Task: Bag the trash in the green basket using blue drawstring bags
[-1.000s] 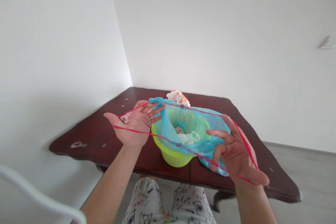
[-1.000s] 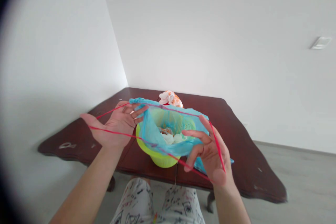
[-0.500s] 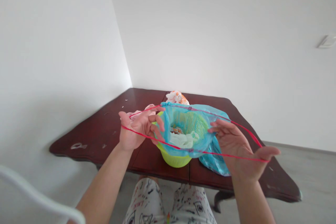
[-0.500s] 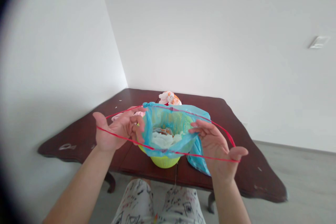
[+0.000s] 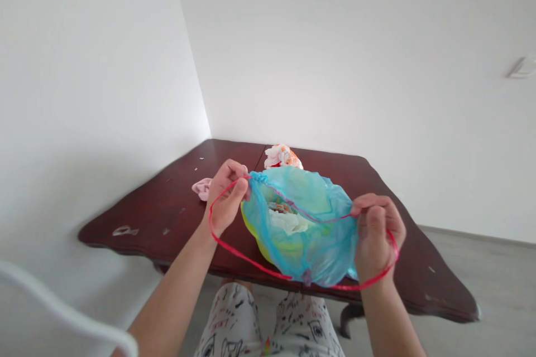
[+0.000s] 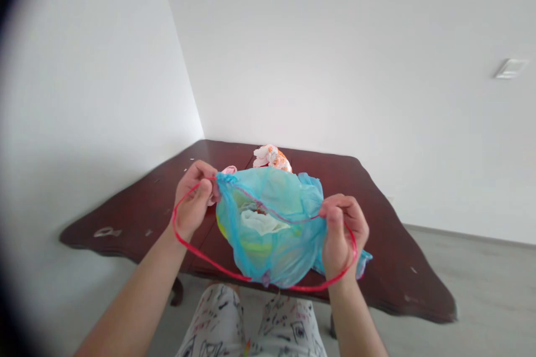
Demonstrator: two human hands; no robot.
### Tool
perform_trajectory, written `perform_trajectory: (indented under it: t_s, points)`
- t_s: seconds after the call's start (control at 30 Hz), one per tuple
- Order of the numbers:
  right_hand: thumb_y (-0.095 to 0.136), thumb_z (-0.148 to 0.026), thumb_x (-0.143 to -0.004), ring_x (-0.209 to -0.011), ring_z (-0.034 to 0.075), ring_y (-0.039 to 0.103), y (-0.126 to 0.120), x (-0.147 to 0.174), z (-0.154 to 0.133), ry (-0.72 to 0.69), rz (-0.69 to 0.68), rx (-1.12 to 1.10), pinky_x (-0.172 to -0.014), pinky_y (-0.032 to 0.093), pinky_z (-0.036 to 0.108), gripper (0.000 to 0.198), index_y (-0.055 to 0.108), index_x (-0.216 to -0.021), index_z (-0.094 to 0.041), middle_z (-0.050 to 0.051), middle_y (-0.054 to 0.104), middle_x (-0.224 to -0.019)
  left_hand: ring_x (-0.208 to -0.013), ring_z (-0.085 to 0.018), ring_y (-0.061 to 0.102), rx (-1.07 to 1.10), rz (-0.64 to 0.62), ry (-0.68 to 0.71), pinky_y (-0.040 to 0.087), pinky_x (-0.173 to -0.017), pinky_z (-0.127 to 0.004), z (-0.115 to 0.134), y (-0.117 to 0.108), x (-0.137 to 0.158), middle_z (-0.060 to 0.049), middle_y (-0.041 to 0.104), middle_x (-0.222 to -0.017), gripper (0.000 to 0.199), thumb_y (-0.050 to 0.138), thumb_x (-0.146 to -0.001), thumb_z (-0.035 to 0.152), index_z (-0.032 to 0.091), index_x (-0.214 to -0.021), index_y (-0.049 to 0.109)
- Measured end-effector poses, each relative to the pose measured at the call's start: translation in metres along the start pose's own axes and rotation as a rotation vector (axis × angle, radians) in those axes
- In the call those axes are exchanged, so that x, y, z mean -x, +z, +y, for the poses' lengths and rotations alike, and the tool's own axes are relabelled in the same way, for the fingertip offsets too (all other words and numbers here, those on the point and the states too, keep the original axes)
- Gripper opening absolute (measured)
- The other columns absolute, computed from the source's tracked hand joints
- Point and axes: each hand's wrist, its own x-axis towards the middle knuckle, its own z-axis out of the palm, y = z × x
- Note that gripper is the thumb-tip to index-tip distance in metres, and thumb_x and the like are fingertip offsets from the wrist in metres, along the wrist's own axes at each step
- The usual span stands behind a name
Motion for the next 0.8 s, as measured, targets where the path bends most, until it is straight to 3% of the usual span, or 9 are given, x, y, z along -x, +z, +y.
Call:
perform_trajectory:
  t_s: [0.07,0.17,0.27,0.37,0.4,0.47,0.57,0.7,0.8]
  points:
    - [0.09,-0.059,-0.107,-0.07,0.019,0.06,0.003,0.005,0.0,0.108,-0.135,0.128,-0.065,0.046,0.032,0.038,0.079,-0.098,-0.024,0.0,0.068,-0.076,-0.053,-0.014,0.048,-0.123,-0.079,-0.004,0.037,-0.052,-0.028,-0.003,0.001,0.003,-0.001,0.061,-0.059,0.064,0.083,-0.106,0.078,0.023,-0.078,0.066]
    - [0.077,-0.068,-0.114,-0.06,0.018,0.06,0.003,0.006,-0.001,0.204,-0.273,0.142,-0.059,0.047,0.031,0.048,0.082,-0.099,-0.024,0.001,0.068,-0.067,-0.059,-0.018,0.053,-0.233,-0.109,0.037,0.038,-0.054,-0.032,-0.004,-0.001,0.003,-0.007,0.064,-0.061,0.077,0.07,-0.112,0.083,0.023,-0.065,0.064]
    - [0.059,-0.073,-0.121,-0.053,0.018,0.06,-0.005,0.001,-0.002,0.281,-0.315,0.01,-0.054,0.047,0.031,0.061,0.085,-0.099,-0.023,0.003,0.07,-0.063,-0.057,-0.02,0.053,-0.2,-0.083,-0.003,0.037,-0.05,-0.033,-0.002,-0.007,-0.003,-0.009,0.061,-0.061,0.086,0.061,-0.106,0.098,0.024,-0.062,0.066]
    - [0.055,-0.079,-0.12,-0.051,0.02,0.066,-0.016,-0.009,-0.003,0.34,-0.313,-0.162,-0.053,0.052,0.033,0.067,0.087,-0.1,-0.023,0.006,0.076,-0.066,-0.046,-0.018,0.046,-0.019,-0.083,-0.155,0.038,-0.043,-0.032,0.001,-0.016,-0.01,-0.004,0.046,-0.049,0.093,0.062,-0.096,0.107,0.026,-0.053,0.055]
    - [0.055,-0.081,-0.118,-0.056,0.022,0.071,-0.019,-0.011,-0.005,0.339,-0.288,-0.213,-0.057,0.057,0.035,0.069,0.087,-0.1,-0.023,0.007,0.079,-0.071,-0.045,-0.018,0.048,0.055,-0.074,-0.206,0.041,-0.043,-0.032,0.002,-0.019,-0.012,-0.004,0.046,-0.048,0.093,0.065,-0.096,0.106,0.026,-0.052,0.054]
    - [0.058,-0.082,-0.116,-0.077,0.025,0.082,-0.021,-0.015,-0.008,0.303,-0.192,-0.3,-0.075,0.069,0.04,0.066,0.088,-0.104,-0.025,0.009,0.085,-0.088,-0.051,-0.021,0.061,0.188,-0.036,-0.268,0.052,-0.046,-0.032,0.005,-0.022,-0.013,-0.007,0.059,-0.055,0.09,0.068,-0.096,0.105,0.024,-0.057,0.061]
    - [0.069,-0.082,-0.112,-0.116,0.03,0.086,-0.019,-0.013,-0.015,0.225,-0.05,-0.377,-0.11,0.07,0.05,0.056,0.089,-0.115,-0.03,0.009,0.088,-0.117,-0.08,-0.031,0.083,0.298,0.011,-0.256,0.071,-0.063,-0.04,0.009,-0.02,-0.009,-0.016,0.082,-0.088,0.091,0.064,-0.092,0.111,0.023,-0.077,0.078]
    - [0.063,-0.093,-0.108,-0.154,0.038,0.073,-0.014,-0.005,-0.026,0.251,-0.053,-0.415,-0.128,0.061,0.06,0.067,0.086,-0.13,-0.034,0.013,0.082,-0.152,-0.125,-0.046,0.085,0.387,-0.073,-0.268,0.077,-0.092,-0.058,0.012,-0.008,0.001,-0.025,0.085,-0.13,0.111,0.052,-0.083,0.122,0.022,-0.112,0.089]
    - [0.058,-0.107,-0.1,-0.173,0.041,0.057,-0.009,-0.003,-0.033,0.272,-0.082,-0.437,-0.133,0.057,0.063,0.085,0.085,-0.137,-0.035,0.012,0.072,-0.17,-0.141,-0.051,0.08,0.436,-0.142,-0.334,0.075,-0.1,-0.063,0.014,-0.002,0.005,-0.025,0.082,-0.138,0.12,0.052,-0.074,0.127,0.024,-0.126,0.086]
